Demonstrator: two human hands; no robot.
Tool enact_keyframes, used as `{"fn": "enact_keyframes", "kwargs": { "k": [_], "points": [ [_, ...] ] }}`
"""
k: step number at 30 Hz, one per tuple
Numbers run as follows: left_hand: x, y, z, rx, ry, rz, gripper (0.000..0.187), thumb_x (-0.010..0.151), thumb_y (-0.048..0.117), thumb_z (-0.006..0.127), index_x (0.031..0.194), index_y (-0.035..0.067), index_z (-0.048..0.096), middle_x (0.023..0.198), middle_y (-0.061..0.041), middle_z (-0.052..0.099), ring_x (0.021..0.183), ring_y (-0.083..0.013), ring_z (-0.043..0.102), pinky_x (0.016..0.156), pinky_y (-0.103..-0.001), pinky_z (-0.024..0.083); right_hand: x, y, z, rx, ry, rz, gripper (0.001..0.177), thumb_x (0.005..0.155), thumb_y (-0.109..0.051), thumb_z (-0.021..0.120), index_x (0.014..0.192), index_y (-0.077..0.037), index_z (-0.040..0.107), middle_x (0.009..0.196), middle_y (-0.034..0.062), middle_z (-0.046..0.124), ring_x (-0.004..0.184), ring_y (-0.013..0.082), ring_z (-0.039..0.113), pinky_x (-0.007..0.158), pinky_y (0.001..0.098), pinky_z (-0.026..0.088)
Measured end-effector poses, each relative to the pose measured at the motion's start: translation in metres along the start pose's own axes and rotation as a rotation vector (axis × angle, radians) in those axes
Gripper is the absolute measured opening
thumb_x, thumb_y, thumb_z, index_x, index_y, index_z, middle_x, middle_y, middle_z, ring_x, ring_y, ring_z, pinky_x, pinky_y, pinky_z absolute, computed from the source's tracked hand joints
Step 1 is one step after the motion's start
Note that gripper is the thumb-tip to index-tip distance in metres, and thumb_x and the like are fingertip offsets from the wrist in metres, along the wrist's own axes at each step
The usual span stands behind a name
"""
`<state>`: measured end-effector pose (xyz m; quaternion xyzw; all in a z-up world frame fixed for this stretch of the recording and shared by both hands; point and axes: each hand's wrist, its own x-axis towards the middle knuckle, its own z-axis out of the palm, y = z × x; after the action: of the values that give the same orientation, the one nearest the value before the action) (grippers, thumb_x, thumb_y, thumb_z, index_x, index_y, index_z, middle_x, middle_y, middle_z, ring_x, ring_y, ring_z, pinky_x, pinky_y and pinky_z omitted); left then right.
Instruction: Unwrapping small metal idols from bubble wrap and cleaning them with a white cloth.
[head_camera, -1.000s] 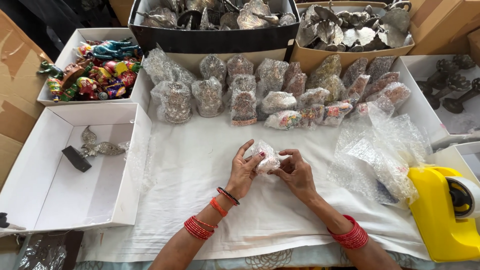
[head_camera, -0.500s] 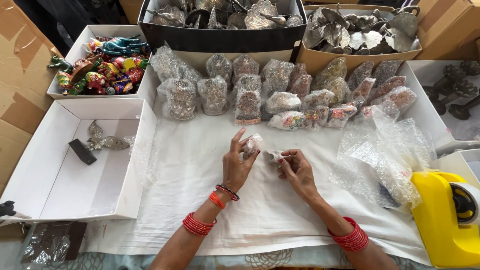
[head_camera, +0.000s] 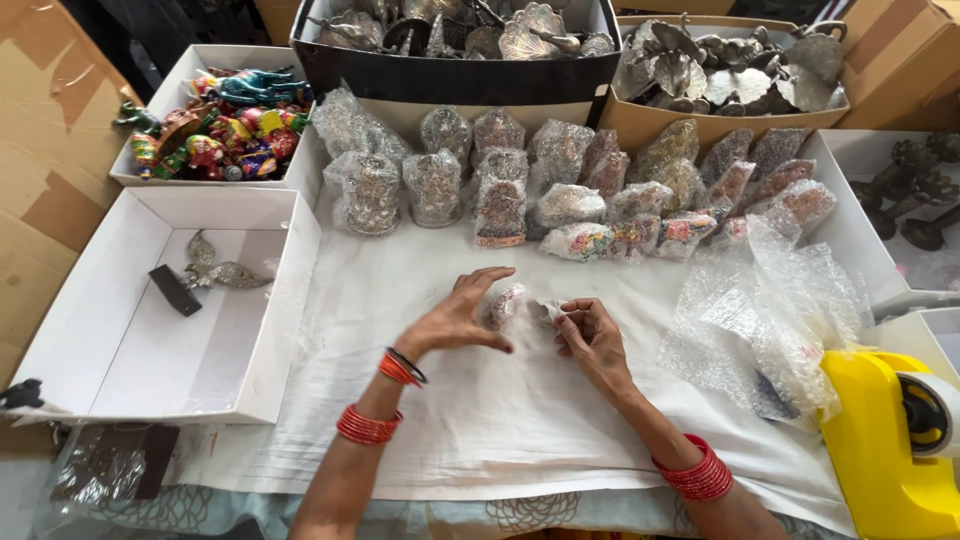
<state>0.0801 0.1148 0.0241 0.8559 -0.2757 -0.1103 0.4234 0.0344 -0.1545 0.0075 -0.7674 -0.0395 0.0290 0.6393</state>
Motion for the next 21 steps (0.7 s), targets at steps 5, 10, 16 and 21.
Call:
{"fn": "enact_keyframes", "kwargs": {
  "k": [5, 10, 16, 21],
  "points": [
    [0.008, 0.003, -0.055, -0.214, -0.185, -0.059, 0.107, 0.064, 0.015, 0.088, 0.157, 0.025, 0.036, 0.165, -0.004, 0.036, 0.148, -0.0352, 0.036, 0.115, -0.059, 0.042, 0.0, -0.004, 0.0, 0.001, 0.002, 0.004, 0.023, 0.098, -0.016, 0.062, 0.118, -0.004, 0.058, 0.097, 0.0074, 0.072, 0.08, 0.0134, 0.07, 0.066, 0.0283, 0.064],
    [0.047, -0.011, -0.049, -0.18, -0.287, -0.052, 0.083, 0.081, 0.0, 0.07, 0.156, 0.027, 0.045, 0.159, -0.002, 0.051, 0.145, -0.0301, 0.047, 0.112, -0.052, 0.054, -0.002, -0.008, 0.002, 0.057, 0.029, 0.018, 0.021, 0.101, -0.016, 0.061, 0.116, -0.002, 0.06, 0.095, 0.0091, 0.073, 0.076, 0.0145, 0.068, 0.065, 0.029, 0.062],
    [0.068, 0.0, -0.035, -0.022, -0.489, 0.1, 0.082, 0.066, -0.008, 0.08, 0.142, 0.018, 0.061, 0.135, -0.005, 0.07, 0.122, -0.0243, 0.065, 0.111, -0.04, 0.052, 0.001, 0.009, -0.001, 0.088, 0.163, -0.258, 0.023, 0.098, -0.015, 0.065, 0.115, 0.0, 0.06, 0.1, 0.0103, 0.068, 0.084, 0.0147, 0.07, 0.07, 0.0323, 0.065],
    [0.056, -0.024, -0.03, -0.13, -0.198, 0.033, 0.061, 0.063, 0.008, 0.089, 0.118, 0.01, 0.063, 0.113, -0.006, 0.073, 0.107, -0.0212, 0.07, 0.107, -0.037, 0.056, 0.004, 0.006, 0.004, -0.426, 0.104, -0.323, 0.046, 0.089, -0.016, 0.075, 0.129, -0.003, 0.057, 0.121, 0.0169, 0.058, 0.11, 0.0255, 0.061, 0.092, 0.0364, 0.059]
  ]
}}
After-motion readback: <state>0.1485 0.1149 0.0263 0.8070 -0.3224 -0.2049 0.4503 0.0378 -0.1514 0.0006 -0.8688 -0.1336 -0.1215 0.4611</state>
